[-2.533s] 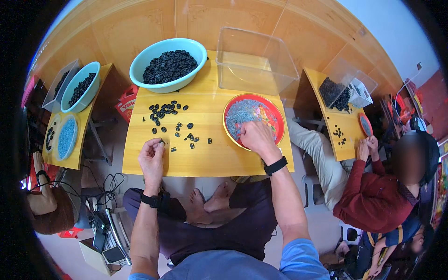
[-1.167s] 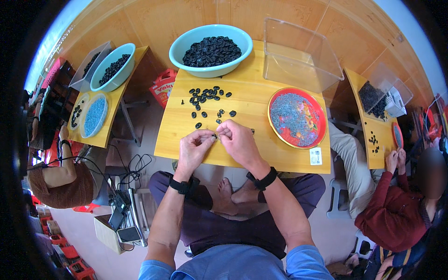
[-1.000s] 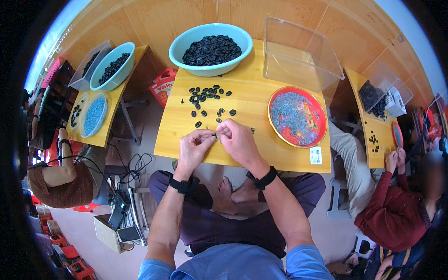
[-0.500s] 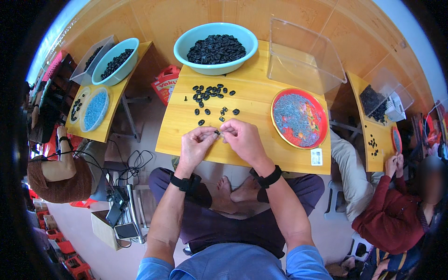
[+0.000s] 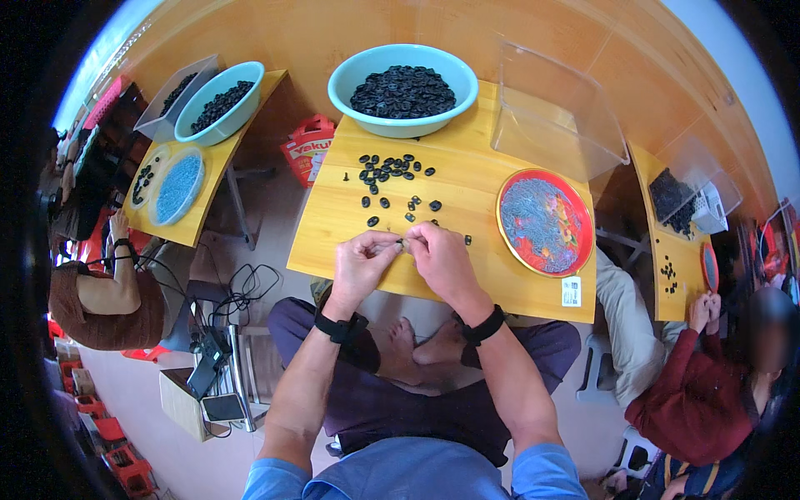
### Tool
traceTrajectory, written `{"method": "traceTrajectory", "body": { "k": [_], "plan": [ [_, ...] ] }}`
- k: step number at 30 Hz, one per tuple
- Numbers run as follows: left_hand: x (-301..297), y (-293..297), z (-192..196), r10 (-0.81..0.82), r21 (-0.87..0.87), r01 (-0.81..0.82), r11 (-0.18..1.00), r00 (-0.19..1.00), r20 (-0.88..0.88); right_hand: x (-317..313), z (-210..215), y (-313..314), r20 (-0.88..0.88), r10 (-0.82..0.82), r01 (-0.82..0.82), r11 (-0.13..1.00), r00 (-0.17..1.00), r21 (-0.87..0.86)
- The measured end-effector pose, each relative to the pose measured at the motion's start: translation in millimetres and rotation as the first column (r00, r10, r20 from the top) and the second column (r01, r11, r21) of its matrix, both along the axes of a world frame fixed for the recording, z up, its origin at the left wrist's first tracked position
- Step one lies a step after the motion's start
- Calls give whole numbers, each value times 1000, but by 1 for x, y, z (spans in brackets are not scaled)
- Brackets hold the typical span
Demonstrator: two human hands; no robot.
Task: Sorting and inspecting small black plastic components at a workbench.
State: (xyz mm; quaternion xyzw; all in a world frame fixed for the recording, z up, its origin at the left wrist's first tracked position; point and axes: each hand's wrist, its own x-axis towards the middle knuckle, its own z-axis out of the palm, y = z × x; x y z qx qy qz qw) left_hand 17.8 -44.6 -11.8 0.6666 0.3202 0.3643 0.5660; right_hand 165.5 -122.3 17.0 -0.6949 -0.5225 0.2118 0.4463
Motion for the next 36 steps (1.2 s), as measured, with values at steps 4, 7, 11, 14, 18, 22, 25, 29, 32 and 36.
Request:
{"method": "traceTrajectory", "body": {
  "k": [4,7,11,14,18,22,25,29,32,36],
  "plan": [
    [-1,0,3,-2,4,2,1000,1000,4,-1,4,1,33,11,-11,1000,999,-20],
    [-2,0,1,68,4,-68,998,996,53,1,17,5,-106,-12,9,1000,994,-26],
    [4,5,-4,445,-192,-402,895,802,397,15,30,27,12,-15,15,999,1000,40],
    [7,11,-3,526,-276,-447,851,726,443,10,25,51,208,81,-87,996,975,20],
    [8,13,-5,540,-264,-471,841,731,416,-7,7,73,445,217,-223,974,869,-40],
    [9,11,-6,513,-235,-456,858,769,382,-15,3,78,491,262,-242,965,831,-104],
    [11,10,-8,463,-220,-408,886,806,369,-7,-1,75,441,243,-227,970,864,-90],
    [6,11,-13,378,-174,-339,925,871,313,0,12,58,-186,32,-63,984,982,-165],
    [8,9,-8,331,-142,-302,943,902,278,22,5,32,-578,28,-80,995,816,-64],
    [10,8,-3,254,-131,-229,964,941,223,27,-11,8,-844,11,1,1000,536,14]
  ]
}}
